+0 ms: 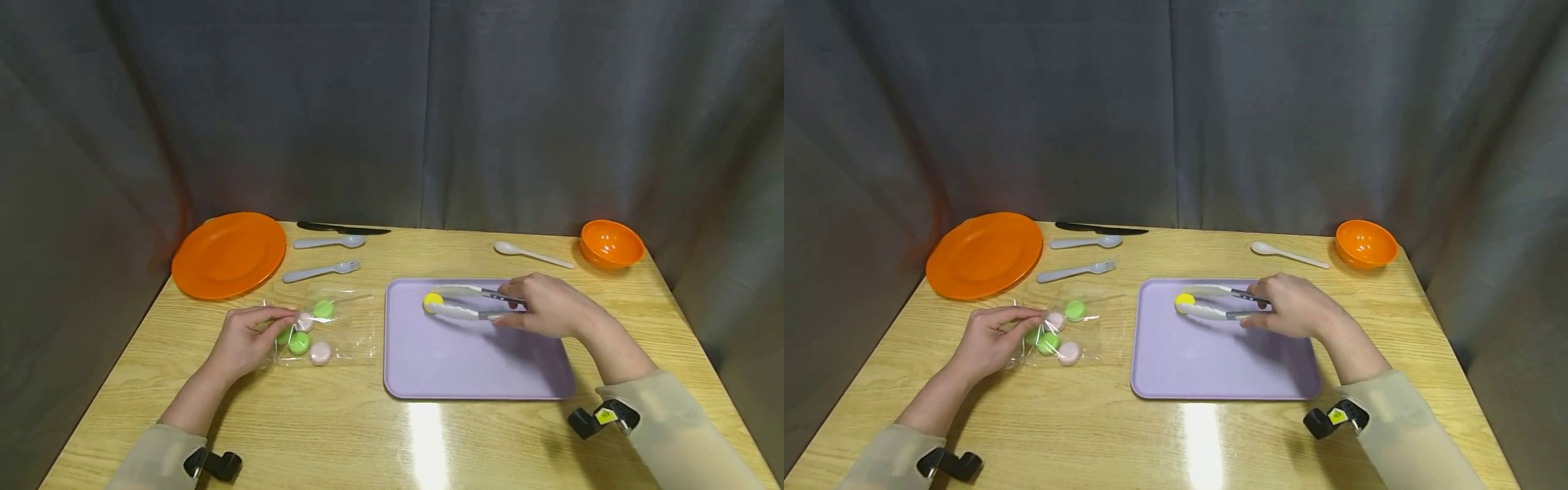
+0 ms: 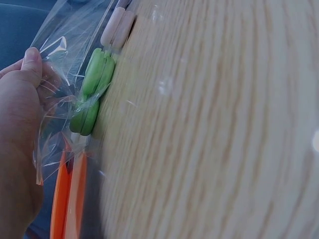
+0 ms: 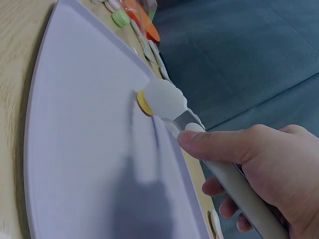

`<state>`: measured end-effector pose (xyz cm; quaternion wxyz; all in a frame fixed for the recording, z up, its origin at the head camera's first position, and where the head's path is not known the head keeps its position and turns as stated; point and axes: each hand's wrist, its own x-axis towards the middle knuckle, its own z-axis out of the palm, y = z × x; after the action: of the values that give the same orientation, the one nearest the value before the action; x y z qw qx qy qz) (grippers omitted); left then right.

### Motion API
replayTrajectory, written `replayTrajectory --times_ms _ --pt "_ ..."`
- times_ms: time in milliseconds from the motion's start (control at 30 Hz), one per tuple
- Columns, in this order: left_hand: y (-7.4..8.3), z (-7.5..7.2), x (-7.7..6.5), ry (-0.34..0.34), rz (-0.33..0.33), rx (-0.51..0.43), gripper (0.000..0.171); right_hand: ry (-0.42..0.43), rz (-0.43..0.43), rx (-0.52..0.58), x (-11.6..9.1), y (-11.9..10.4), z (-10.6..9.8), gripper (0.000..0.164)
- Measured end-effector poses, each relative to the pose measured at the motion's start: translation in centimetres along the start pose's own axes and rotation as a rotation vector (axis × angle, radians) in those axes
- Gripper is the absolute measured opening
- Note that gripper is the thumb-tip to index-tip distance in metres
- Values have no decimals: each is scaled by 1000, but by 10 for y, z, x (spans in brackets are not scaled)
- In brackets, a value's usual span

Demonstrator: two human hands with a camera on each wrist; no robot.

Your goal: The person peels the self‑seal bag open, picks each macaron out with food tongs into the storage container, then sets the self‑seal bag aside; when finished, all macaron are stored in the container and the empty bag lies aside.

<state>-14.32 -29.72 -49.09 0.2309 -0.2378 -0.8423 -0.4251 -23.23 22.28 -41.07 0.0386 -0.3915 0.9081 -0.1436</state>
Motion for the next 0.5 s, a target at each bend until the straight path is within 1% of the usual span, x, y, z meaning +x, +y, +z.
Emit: replayTrajectory --times_ms 167,300,500 --pt "-1 0 0 3 8 0 27 -10 14 6 -2 1 0 28" --pt "-2 0 0 2 11 -1 27 -16 36 17 -4 0 -5 29" --pt "-2 0 0 -4 6 -4 28 -18 62 1 -5 -5 -16 41"
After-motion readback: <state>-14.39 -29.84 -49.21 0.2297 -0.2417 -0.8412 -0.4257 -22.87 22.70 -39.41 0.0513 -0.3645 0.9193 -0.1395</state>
